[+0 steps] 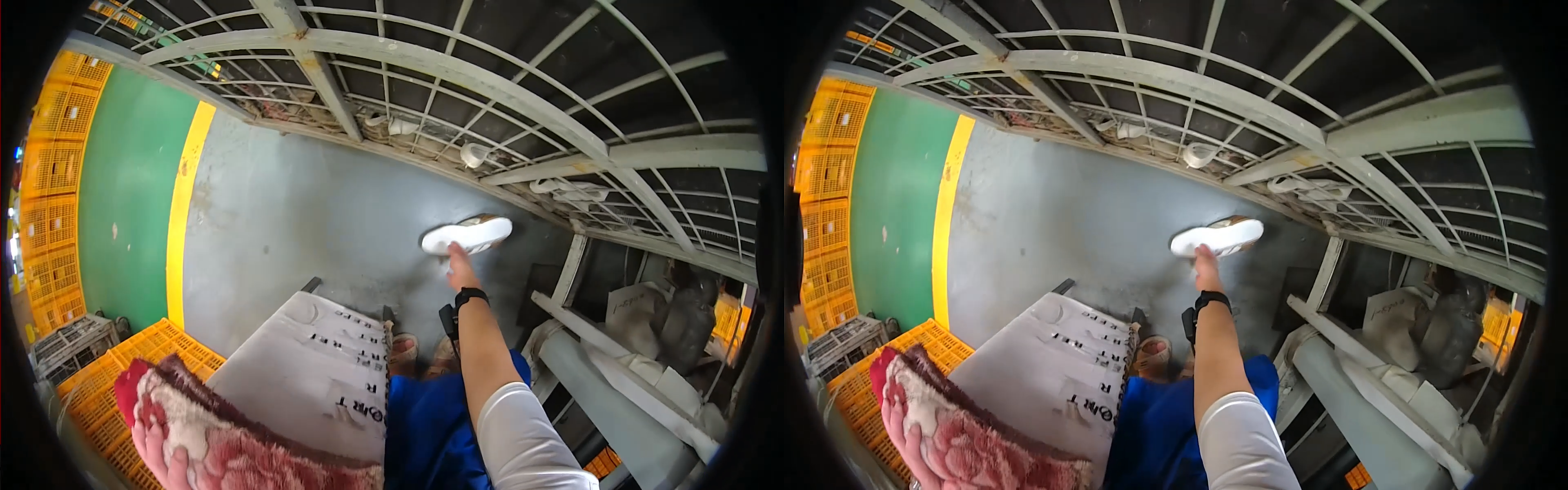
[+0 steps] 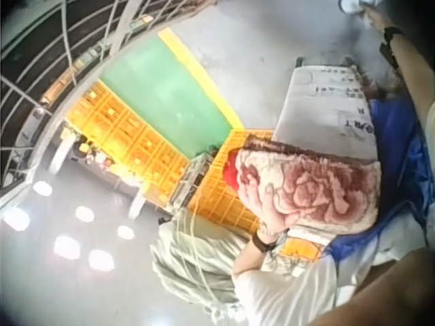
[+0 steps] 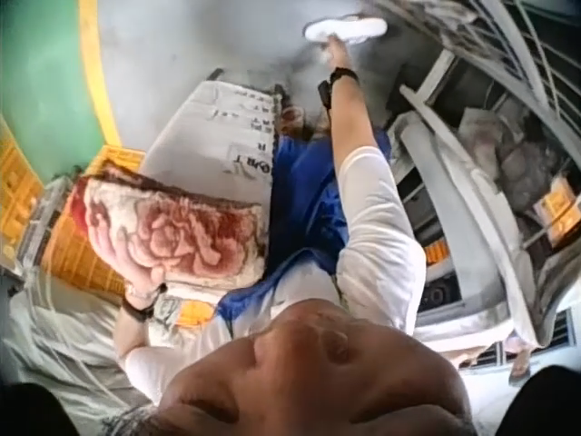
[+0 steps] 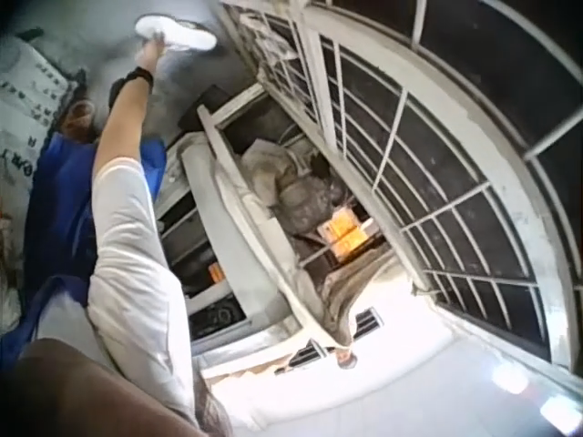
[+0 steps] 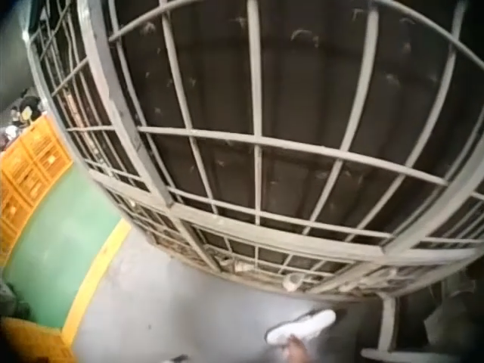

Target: The recorder is seen inspecting, handling, and organizing shoe components and partially assembled shoes on a factory production line.

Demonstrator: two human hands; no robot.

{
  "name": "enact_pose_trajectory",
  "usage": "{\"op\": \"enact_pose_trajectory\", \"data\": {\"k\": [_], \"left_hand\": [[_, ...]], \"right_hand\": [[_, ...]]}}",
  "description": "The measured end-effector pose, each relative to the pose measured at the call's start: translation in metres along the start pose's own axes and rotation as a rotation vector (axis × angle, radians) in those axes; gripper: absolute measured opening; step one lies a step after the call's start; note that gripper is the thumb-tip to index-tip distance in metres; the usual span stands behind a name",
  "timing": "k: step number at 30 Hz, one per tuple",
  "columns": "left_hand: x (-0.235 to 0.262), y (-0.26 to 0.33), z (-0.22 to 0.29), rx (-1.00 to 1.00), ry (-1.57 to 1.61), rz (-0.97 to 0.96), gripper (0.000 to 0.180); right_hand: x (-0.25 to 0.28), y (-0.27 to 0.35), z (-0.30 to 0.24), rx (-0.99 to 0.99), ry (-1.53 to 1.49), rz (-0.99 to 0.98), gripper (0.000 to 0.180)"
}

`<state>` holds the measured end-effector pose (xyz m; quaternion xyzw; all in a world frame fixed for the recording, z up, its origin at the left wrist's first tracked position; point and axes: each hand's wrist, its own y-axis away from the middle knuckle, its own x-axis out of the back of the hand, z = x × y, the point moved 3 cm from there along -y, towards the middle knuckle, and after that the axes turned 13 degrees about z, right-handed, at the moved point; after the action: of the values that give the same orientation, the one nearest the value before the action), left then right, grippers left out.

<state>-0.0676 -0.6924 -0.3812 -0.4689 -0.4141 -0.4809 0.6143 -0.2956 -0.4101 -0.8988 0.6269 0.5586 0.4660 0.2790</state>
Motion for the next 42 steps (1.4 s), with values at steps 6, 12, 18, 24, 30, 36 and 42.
{"op": "enact_pose_trajectory", "data": {"k": [6, 12, 18, 24, 30, 36, 42], "left_hand": [[0.009, 0.014, -0.001, 0.097, -0.076, -0.101, 0.064], [0.017, 0.008, 0.009, 0.108, -0.075, -0.038, 0.063], [0.068, -0.064, 0.085, 0.645, 1.123, -0.088, 0.069], [0.214, -0.13, 0.315, -0.267, 1.156, -0.662, 0.056], [0.224, -0.107, 0.436, -0.372, 1.24, -0.547, 0.048], [0.249, -0.052, 0.549, -0.942, 0.848, -0.331, 0.043], [0.248, -0.034, 0.616, -1.302, 1.096, -0.16, 0.039]], "right_hand": [[0.046, 0.095, -0.019, -0.107, -0.614, 0.249, 0.027], [0.15, 0.393, -0.104, -0.434, -1.088, -0.376, 0.028], [0.274, 0.616, -0.143, -0.352, -1.011, -0.756, 0.04], [0.388, 0.719, -0.14, -0.055, -1.283, -0.63, 0.042], [0.473, 0.834, -0.098, 1.178, -0.201, 1.055, 0.068], [0.514, 0.84, -0.036, 0.949, -0.033, 1.431, 0.062], [0.542, 0.86, 0.01, 0.914, -0.074, 1.714, 0.052]]}}
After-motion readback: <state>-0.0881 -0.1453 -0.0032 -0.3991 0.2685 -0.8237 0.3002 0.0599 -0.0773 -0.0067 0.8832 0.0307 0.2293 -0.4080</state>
